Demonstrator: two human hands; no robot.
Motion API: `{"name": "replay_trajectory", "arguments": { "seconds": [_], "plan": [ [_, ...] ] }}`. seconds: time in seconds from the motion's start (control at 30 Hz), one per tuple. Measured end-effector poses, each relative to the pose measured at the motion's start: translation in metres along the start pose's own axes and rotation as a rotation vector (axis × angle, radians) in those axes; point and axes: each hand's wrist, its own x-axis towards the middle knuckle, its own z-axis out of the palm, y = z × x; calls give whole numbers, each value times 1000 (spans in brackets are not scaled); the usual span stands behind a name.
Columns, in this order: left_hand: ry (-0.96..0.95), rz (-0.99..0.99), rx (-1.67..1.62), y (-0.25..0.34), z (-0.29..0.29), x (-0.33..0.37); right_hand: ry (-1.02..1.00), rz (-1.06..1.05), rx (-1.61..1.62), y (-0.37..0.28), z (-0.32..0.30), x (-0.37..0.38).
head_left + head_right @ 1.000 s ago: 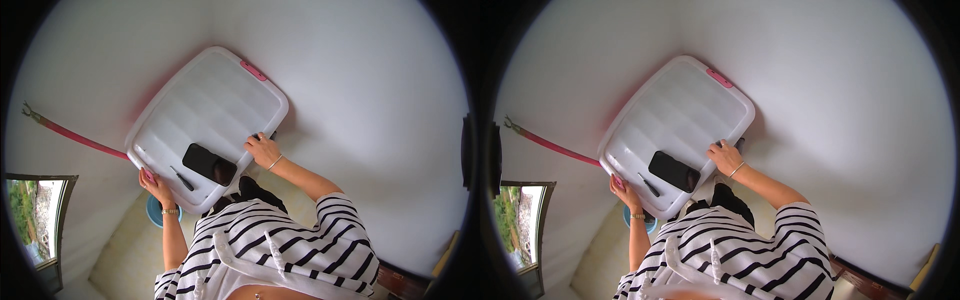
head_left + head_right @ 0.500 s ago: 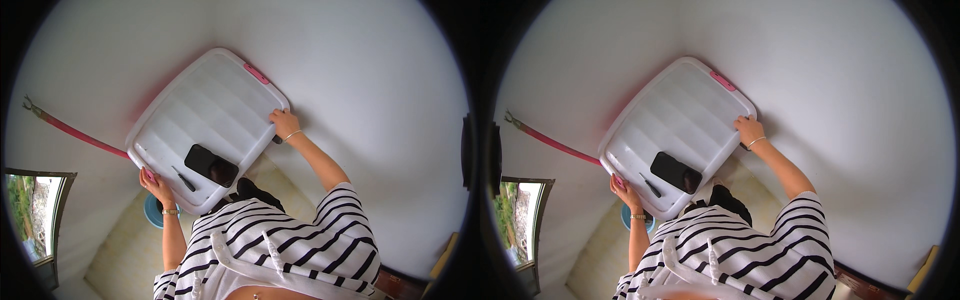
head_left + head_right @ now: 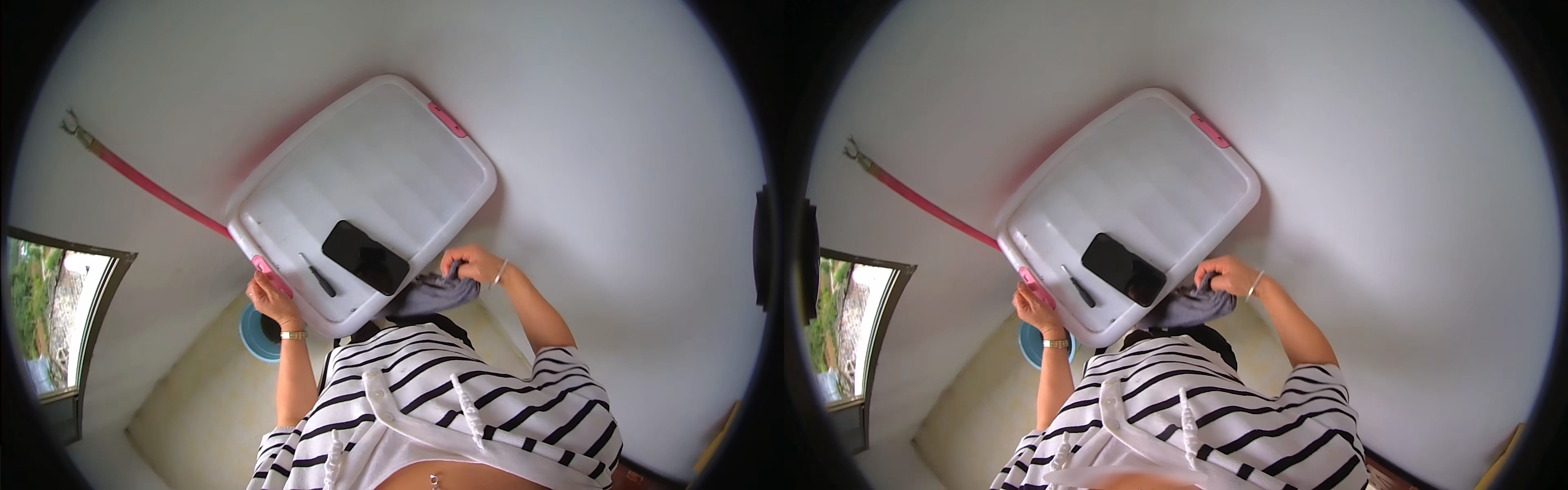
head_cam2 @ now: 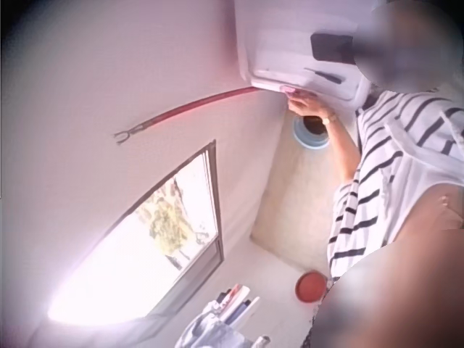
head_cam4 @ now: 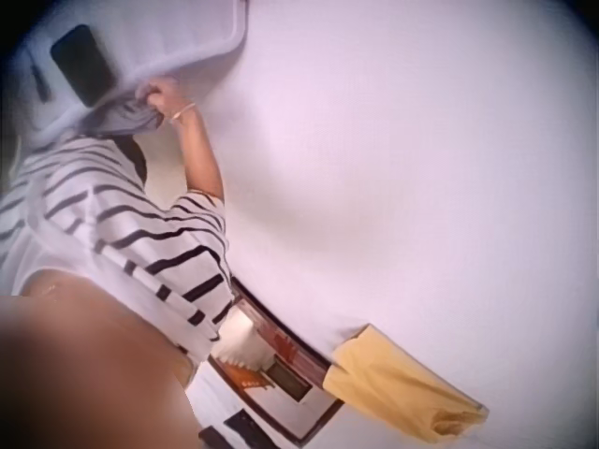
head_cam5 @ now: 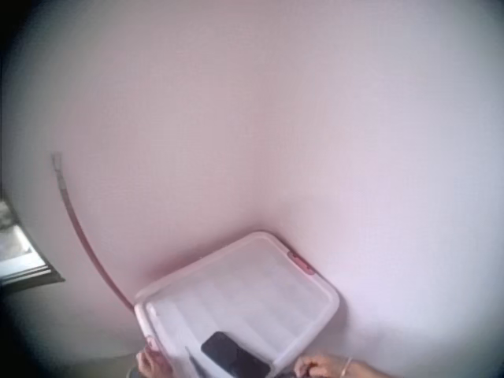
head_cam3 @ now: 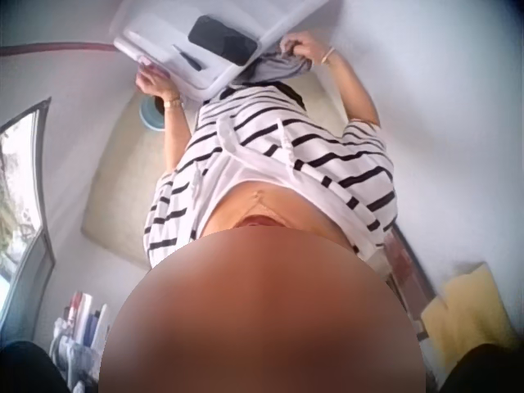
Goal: The person uses a small metal tool to scrape debris from a window sill. They then dip a cloth into a bucket of water, wring it out, and wipe the top of a white plastic storage bin.
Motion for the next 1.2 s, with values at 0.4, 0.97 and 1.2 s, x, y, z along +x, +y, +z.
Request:
{"name": "replay_trajectory", "arguments": {
  "seconds": [0.4,0.97,1.2],
  "plan": [
    [-1020,-639,-757,87,-36,-78,365,-669,65,-117,156,82],
    [-873,-600,-805,113,-57,-62,698,-233,-980,-27,126,94],
    [-866,-608,-838,106,-58,-65,429,-185,121,-16,83,72]
  ]
}}
